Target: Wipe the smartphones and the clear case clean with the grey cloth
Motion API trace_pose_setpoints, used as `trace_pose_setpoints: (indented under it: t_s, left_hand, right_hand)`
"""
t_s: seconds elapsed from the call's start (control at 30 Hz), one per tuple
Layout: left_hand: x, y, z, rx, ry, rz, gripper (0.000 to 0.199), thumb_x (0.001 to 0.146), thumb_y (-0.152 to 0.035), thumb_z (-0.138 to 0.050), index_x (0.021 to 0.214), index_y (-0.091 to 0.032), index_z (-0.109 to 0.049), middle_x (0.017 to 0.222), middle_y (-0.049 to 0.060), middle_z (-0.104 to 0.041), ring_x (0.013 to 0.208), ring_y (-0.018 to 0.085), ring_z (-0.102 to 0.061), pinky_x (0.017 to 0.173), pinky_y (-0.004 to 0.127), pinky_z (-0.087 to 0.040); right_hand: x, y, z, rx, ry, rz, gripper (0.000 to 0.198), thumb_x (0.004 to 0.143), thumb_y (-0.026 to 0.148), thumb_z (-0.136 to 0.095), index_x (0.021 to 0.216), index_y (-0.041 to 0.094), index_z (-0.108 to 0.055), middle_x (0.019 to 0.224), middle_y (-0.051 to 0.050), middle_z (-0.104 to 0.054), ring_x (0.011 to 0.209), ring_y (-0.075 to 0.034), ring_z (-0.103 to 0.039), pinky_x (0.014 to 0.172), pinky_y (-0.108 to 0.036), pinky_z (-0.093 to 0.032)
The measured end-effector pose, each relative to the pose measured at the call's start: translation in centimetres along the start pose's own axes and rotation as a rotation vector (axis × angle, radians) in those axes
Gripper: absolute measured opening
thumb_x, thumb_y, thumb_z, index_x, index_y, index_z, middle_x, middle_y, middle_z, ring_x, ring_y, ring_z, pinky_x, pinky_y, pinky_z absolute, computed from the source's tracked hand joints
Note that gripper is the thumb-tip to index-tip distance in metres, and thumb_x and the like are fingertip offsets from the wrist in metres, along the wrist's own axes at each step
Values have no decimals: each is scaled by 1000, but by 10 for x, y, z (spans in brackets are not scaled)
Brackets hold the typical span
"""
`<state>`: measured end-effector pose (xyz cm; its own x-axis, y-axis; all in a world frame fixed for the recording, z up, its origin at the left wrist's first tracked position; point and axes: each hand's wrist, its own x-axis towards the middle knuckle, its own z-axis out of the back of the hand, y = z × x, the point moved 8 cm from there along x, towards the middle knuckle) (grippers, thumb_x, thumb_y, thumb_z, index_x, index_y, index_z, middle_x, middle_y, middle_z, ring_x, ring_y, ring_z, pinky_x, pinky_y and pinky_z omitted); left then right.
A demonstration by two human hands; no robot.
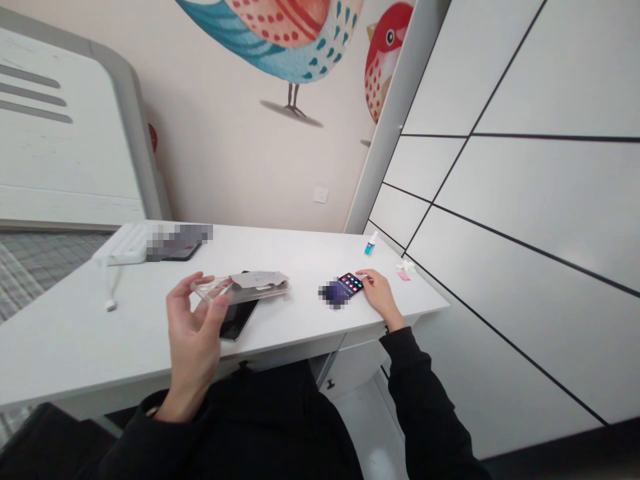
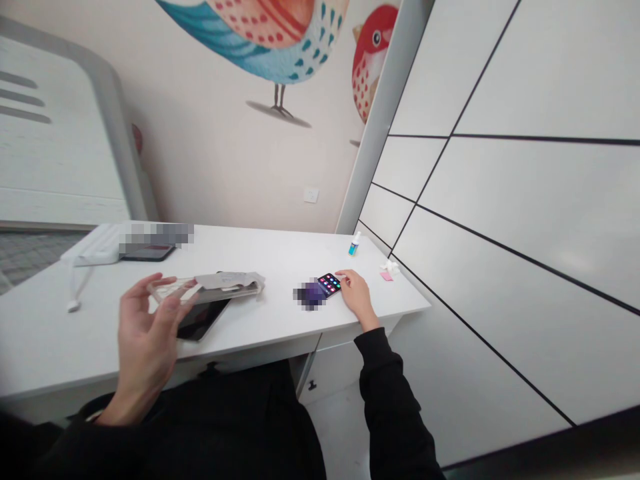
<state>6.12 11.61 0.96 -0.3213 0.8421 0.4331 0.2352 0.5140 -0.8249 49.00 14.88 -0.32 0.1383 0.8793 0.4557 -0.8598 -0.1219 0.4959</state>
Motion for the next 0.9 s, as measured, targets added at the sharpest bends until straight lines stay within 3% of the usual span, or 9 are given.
trace_pose_setpoints:
  t_s: [0.4,0.7,0.9]
  left_hand:
    - [-2,-14,-5,-16,26,-70,65,84,-41,-83,141,-31,-54,146,8,-57,134,34,-62,118,58,-45]
    - [-1,-12,-1,-57,25,-98,69,79,-36,-87,142,-32,-57,146,10,-58,133,35,-63,119,60,-42]
    - [-9,-41,-15,170,109,-242,82,75,-34,-90,147,-33,-52,149,10,-57,143,36,-53,121,59,-41]
  right_hand:
    - [-1,6,-1,35,23,52,34,102,39,-65,130,20,-64,134,-10,-64,114,-24,-66,97,-46,-58]
    - [5,-16,-4,134,-4,-23,33,102,39,-64,129,21,-64,134,-10,-64,112,-23,-67,96,-45,-59]
    - [12,-26,-11,215,24,-74,34,102,39,-65,129,20,-64,132,-10,-65,110,-23,-67,94,-45,-59]
